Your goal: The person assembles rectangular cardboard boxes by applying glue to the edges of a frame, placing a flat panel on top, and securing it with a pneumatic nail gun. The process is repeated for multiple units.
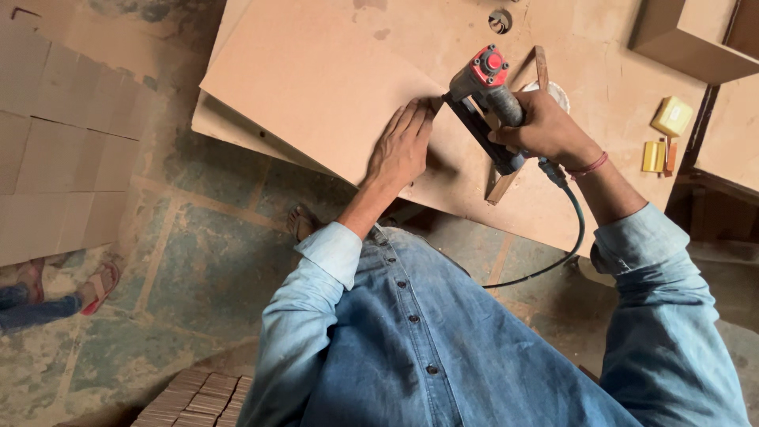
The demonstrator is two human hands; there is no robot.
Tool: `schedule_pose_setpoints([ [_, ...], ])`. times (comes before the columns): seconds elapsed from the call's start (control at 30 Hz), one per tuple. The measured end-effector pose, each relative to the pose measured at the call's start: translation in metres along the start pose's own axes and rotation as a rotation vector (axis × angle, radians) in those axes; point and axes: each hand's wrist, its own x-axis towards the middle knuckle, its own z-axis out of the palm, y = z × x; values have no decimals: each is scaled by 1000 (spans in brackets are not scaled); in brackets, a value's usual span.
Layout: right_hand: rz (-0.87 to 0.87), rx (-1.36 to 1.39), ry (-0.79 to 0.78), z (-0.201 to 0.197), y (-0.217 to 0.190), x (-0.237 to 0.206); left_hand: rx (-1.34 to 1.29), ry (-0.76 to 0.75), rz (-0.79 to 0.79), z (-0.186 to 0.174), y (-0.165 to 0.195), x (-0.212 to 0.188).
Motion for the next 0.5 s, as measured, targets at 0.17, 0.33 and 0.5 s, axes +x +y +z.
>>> schedule_pose_setpoints([
  [0.17, 5, 8, -18, 0, -6, -5, -44, -19, -39, 1, 1, -2],
  [0.33, 36, 27, -86, 14, -17, -16, 137, 5, -168, -11, 8, -42],
  [0.5, 35, -15, -111, 24, -21, -17, 84, -19, -195, -18, 6, -64],
])
